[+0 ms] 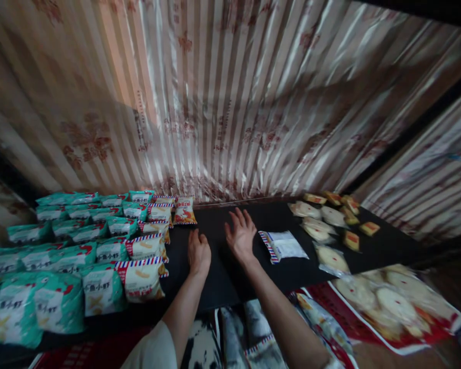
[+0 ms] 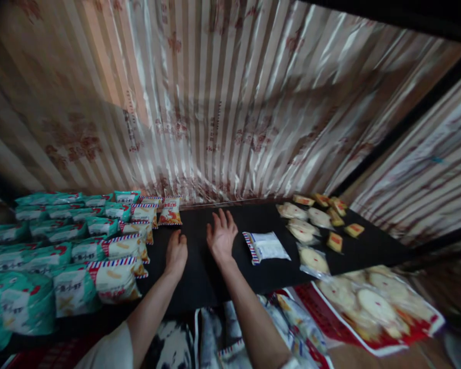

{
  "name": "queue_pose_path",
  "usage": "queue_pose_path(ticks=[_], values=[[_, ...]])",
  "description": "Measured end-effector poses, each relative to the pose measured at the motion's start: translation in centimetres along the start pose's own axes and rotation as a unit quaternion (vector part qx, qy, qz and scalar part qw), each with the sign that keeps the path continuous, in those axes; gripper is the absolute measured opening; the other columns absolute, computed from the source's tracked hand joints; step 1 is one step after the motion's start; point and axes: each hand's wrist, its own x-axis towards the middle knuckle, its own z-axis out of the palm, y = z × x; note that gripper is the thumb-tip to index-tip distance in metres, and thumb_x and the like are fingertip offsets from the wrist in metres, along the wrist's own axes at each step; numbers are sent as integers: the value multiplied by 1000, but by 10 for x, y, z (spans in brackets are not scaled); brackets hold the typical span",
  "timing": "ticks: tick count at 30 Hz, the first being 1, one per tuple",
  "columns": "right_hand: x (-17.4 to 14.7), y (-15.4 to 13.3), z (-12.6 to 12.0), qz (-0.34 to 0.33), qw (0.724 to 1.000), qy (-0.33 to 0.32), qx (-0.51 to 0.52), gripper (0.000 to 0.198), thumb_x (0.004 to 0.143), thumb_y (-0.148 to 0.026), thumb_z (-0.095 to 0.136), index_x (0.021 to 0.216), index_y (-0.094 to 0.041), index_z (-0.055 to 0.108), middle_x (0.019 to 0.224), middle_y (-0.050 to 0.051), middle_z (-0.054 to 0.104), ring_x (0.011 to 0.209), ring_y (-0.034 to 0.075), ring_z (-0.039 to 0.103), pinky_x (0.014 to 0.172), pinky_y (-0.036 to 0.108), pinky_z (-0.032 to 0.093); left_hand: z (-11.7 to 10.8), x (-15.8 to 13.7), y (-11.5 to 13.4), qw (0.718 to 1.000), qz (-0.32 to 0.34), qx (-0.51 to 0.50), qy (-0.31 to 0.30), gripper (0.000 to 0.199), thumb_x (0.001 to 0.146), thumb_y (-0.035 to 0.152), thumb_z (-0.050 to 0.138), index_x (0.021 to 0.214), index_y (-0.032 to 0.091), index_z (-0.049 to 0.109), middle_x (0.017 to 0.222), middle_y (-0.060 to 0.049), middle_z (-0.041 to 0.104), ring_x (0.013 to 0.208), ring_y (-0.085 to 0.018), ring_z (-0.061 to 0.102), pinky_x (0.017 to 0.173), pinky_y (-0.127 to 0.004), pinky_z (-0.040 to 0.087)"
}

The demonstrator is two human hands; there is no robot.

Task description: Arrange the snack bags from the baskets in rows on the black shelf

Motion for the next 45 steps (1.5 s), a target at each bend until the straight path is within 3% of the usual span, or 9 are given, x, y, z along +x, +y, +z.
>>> queue_pose_path(ticks=[4,7,10,14,21,30,35,41,45], values=[[-23,62,-40,93,988,33,-116,47,81,-37,51,124,-17,51,145,16,33,136,40,12,99,63,18,-1,-22,-3,1000,-7,7,-14,39,85,21,39,120,14,53,136,-13,48,131,-19,38,109,-30,27],[-38,98,-55,175,974,-10,-141,52,76,-45,56,122,-21,52,141,16,37,132,45,17,91,70,23,-2,-37,-5,1000,1,12,-21,36,84,18,41,116,13,56,134,-14,50,131,-19,38,109,-29,28],[-51,108,-64,119,982,-74,-123,44,76,-35,56,119,-24,53,134,14,44,128,38,31,94,59,32,-1,-53,-4,999,9,24,-44,34,84,16,41,113,13,58,132,-13,52,130,-19,39,108,-28,29],[-64,83,-76,59,972,-170,-152,47,74,-21,55,122,-21,52,132,13,45,124,33,37,98,45,33,-2,-72,-4,995,16,47,-86,33,84,14,41,111,11,59,128,-14,55,123,-18,47,104,-25,34],[-72,24,-114,29,941,-324,-94,49,74,-22,53,122,-15,51,120,14,58,115,26,50,97,36,32,-16,-101,-19,989,34,80,-120,46,80,11,44,125,12,49,125,-14,57,113,-19,56,97,-27,40],[-72,-33,-162,143,852,-468,188,46,75,-31,59,118,-17,51,97,8,65,76,18,61,59,25,48,-37,-119,-33,965,189,6,-182,70,68,8,58,135,22,40,143,-9,40,131,-21,38,107,-32,31],[-77,-41,-166,169,788,-493,328,49,72,-44,65,113,-19,54,99,6,64,83,20,62,56,25,52,-47,-115,-43,965,159,-75,-194,44,67,16,65,110,24,58,111,-3,66,108,-21,58,97,-35,42],[-81,-44,-163,191,740,-485,426,64,72,-59,62,123,-21,50,114,9,60,97,23,61,65,30,57,-61,-118,-48,943,135,-202,-226,27,70,14,63,95,21,54,97,-3,69,91,-16,64,85,-29,48],[-84,-41,-159,211,724,-463,467,64,76,-63,55,126,-24,48,122,9,56,97,22,61,70,31,56,-65,-116,-50,948,96,-235,-192,22,72,20,63,90,20,51,91,-3,69,82,-15,66,75,-26,50]])
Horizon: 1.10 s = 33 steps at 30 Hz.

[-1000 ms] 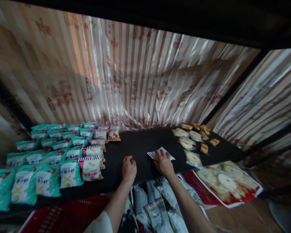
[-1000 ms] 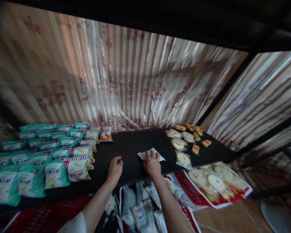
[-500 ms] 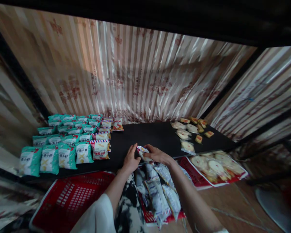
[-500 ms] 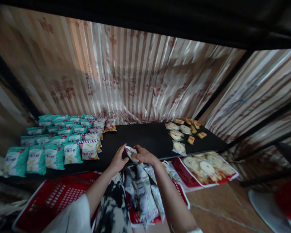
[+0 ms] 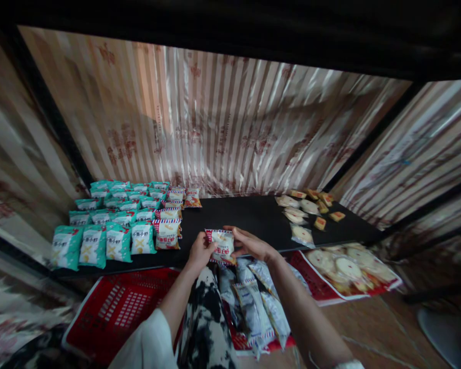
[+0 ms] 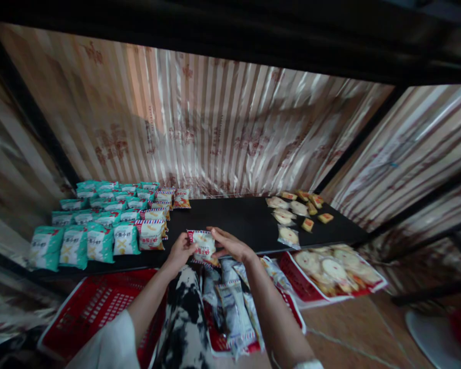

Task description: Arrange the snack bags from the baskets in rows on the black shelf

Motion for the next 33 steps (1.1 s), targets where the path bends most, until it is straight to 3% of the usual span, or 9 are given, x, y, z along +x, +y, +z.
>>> queue_pose_path(ticks=[5,8,12,19,24,28,33], values=[[2,12,0,-23,999,29,-25,62,70,-53,68,121,-23,51,122,9,57,103,22,59,64,25,53,-7,6,-9,994,-20,72,80,25,74,35,64,92,20,53,82,-2,69,74,-14,65,67,-24,48],[3,21,2,-21,999,21,-29,62,66,-49,73,116,-19,54,114,9,63,96,21,61,74,30,52,-9,9,-13,987,-25,109,118,27,77,39,60,95,20,54,80,-2,69,74,-15,65,66,-24,47],[7,32,6,-52,998,1,-20,55,65,-49,73,105,-15,59,102,8,68,94,22,63,88,36,47,-7,10,-13,981,-28,139,129,27,78,42,58,95,20,55,79,-2,69,75,-15,64,66,-24,47],[23,32,11,-76,993,71,-55,52,66,-57,66,96,-14,60,96,8,70,90,25,64,81,36,49,-2,10,2,983,-21,132,124,31,82,36,53,108,18,53,95,-6,68,80,-14,65,72,-25,49],[55,36,7,-87,985,128,-79,49,69,-58,59,92,-15,60,91,9,70,85,25,64,75,35,50,-1,11,11,971,7,191,145,41,81,23,51,122,15,46,122,-13,57,97,-16,62,84,-27,48],[92,43,3,-100,973,180,-105,42,74,-51,56,93,-14,60,91,9,70,84,24,64,74,34,51,0,20,7,960,21,248,129,44,81,19,47,124,13,47,125,-14,56,113,-20,55,95,-32,44],[136,40,3,-107,964,194,-145,33,80,-38,52,98,-13,61,95,9,70,86,22,65,77,33,51,-3,44,-3,947,39,285,141,44,79,16,48,123,11,51,135,-16,48,127,-23,43,108,-34,32]])
